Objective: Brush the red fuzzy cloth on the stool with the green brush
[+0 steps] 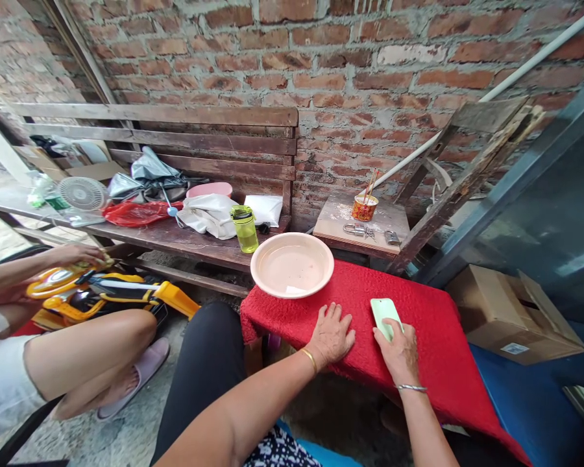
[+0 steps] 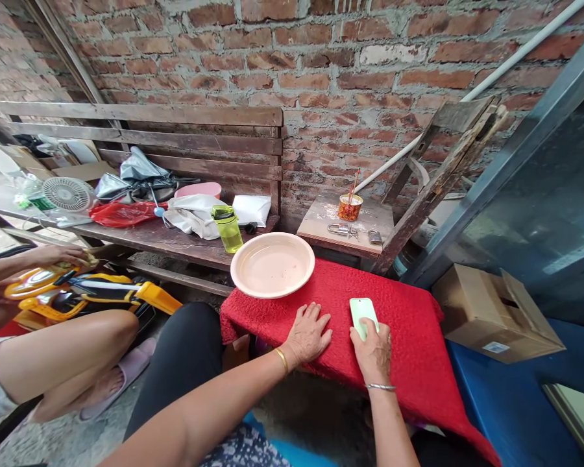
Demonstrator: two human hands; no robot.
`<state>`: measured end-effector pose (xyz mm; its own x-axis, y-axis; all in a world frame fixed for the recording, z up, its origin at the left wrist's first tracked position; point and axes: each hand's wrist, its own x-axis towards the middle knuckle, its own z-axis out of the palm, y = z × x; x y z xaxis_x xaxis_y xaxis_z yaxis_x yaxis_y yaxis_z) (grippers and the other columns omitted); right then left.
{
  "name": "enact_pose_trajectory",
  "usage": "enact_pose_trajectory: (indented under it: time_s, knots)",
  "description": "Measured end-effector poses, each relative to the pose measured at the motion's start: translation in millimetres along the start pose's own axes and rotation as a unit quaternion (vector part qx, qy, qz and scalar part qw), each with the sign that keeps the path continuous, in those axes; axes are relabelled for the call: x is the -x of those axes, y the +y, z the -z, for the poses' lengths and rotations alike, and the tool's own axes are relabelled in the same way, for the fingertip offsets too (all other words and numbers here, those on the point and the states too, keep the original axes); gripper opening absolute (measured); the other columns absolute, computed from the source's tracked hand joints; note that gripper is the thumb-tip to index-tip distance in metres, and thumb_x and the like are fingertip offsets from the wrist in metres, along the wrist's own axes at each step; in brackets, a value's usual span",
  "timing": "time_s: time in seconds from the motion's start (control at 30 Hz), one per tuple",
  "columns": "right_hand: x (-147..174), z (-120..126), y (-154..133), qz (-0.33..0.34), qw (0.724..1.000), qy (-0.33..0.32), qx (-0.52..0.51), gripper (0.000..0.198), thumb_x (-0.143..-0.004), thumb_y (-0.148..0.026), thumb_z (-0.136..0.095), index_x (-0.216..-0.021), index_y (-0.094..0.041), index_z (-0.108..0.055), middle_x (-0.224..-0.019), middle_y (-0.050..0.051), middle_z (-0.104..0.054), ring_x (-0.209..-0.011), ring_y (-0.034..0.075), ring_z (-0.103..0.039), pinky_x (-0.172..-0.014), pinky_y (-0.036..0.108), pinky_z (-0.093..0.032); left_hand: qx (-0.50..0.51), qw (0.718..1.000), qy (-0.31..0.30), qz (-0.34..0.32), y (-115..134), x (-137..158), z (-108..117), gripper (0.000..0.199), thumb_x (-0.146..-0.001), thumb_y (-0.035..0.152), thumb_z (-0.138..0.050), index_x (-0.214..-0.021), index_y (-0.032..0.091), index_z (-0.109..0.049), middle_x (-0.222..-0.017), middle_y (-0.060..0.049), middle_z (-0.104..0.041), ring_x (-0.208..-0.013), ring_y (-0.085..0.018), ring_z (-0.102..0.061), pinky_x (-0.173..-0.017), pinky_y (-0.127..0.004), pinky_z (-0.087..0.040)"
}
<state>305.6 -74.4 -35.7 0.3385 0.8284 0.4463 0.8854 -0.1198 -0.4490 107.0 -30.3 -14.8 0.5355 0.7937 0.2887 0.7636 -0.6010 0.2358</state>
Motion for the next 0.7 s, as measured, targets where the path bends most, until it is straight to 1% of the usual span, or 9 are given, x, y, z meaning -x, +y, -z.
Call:
enact_pose_trajectory:
  time_s: [0.07, 0.2, 0.3, 0.37, 0.47, 0.6, 0.63, 0.7]
  knots:
    - [0.6, 3.3, 3.7, -0.019, 1.000, -0.014, -0.010, 0.052, -0.085, -0.063, -0.046, -0.103, -0.021, -0.069, -0.087, 0.009, -0.051, -0.088, 0.028, -0.051, -0.082, 0.042, -0.046, -0.003, 1.000, 0.001, -0.001, -0.3, 0.2, -0.5, 0.038, -0.093, 0.041, -0.056, -0.124, 0.020, -0.062, -0.136, -0.016, -0.056, -0.131, -0.034, -0.048, -0.110, -0.054, -0.035]
    - [1.2, 13.6, 17.5, -0.084, 0.996, -0.028, -0.019, 0.057, -0.080, -0.069, -0.047, -0.102, -0.022, -0.070, -0.081, 0.007, -0.049, -0.086, 0.029, -0.051, -0.078, 0.042, -0.046, 0.000, 1.000, -0.001, -0.001, 0.2, 0.2, 0.7, 0.038, -0.092, 0.042, -0.056, -0.124, 0.020, -0.062, -0.136, -0.016, -0.056, -0.131, -0.033, -0.047, -0.110, -0.054, -0.035]
    - [1.3, 20.2, 26.5, -0.112, 0.993, -0.020, -0.013, 0.061, -0.078, -0.073, -0.048, -0.100, -0.022, -0.071, -0.079, 0.006, -0.048, -0.084, 0.029, -0.051, -0.074, 0.042, -0.045, 0.005, 1.000, -0.006, 0.003, 0.8, -0.4, 2.6, 0.038, -0.092, 0.041, -0.057, -0.124, 0.020, -0.062, -0.136, -0.016, -0.056, -0.131, -0.033, -0.048, -0.110, -0.054, -0.035]
    - [2.0, 21.4, 26.2, -0.120, 0.993, -0.011, -0.009, 0.063, -0.077, -0.075, -0.048, -0.099, -0.022, -0.071, -0.078, 0.006, -0.048, -0.083, 0.030, -0.051, -0.073, 0.042, -0.045, 0.006, 1.000, -0.008, 0.003, 1.0, -0.7, 3.3, 0.038, -0.092, 0.041, -0.056, -0.123, 0.020, -0.062, -0.136, -0.016, -0.056, -0.131, -0.034, -0.048, -0.110, -0.054, -0.035]
    - [4.6, 17.2, 12.8, -0.102, 0.995, -0.011, -0.020, 0.062, -0.078, -0.075, -0.048, -0.098, -0.022, -0.072, -0.080, 0.007, -0.049, -0.084, 0.029, -0.052, -0.075, 0.042, -0.046, 0.004, 1.000, -0.005, 0.000, 1.0, -0.8, 3.7, 0.038, -0.092, 0.041, -0.056, -0.123, 0.019, -0.063, -0.135, -0.017, -0.057, -0.130, -0.034, -0.048, -0.109, -0.054, -0.035]
    - [6.9, 7.9, -12.1, -0.024, 0.998, -0.031, -0.044, 0.053, -0.082, -0.068, -0.048, -0.096, -0.023, -0.072, -0.088, 0.008, -0.051, -0.088, 0.027, -0.052, -0.083, 0.041, -0.046, -0.004, 1.000, -0.002, -0.001, 1.1, -0.6, 4.5, 0.037, -0.092, 0.042, -0.056, -0.121, 0.019, -0.063, -0.135, -0.017, -0.057, -0.130, -0.034, -0.049, -0.109, -0.053, -0.036]
    - [6.4, 6.7, -14.6, -0.012, 0.998, -0.035, -0.044, 0.052, -0.083, -0.067, -0.049, -0.095, -0.023, -0.072, -0.089, 0.008, -0.051, -0.089, 0.027, -0.052, -0.085, 0.041, -0.046, -0.006, 1.000, -0.003, -0.001, 1.1, -0.6, 4.8, 0.037, -0.092, 0.042, -0.056, -0.120, 0.019, -0.063, -0.135, -0.017, -0.057, -0.130, -0.034, -0.049, -0.109, -0.053, -0.036]
    - [4.3, 7.1, -11.5, -0.014, 0.998, -0.041, -0.044, 0.050, -0.082, -0.066, -0.049, -0.095, -0.023, -0.072, -0.089, 0.008, -0.052, -0.090, 0.027, -0.052, -0.085, 0.041, -0.046, -0.008, 1.000, -0.004, -0.002, 1.1, -0.7, 5.2, 0.037, -0.093, 0.041, -0.056, -0.120, 0.019, -0.063, -0.135, -0.017, -0.057, -0.130, -0.034, -0.049, -0.109, -0.053, -0.037]
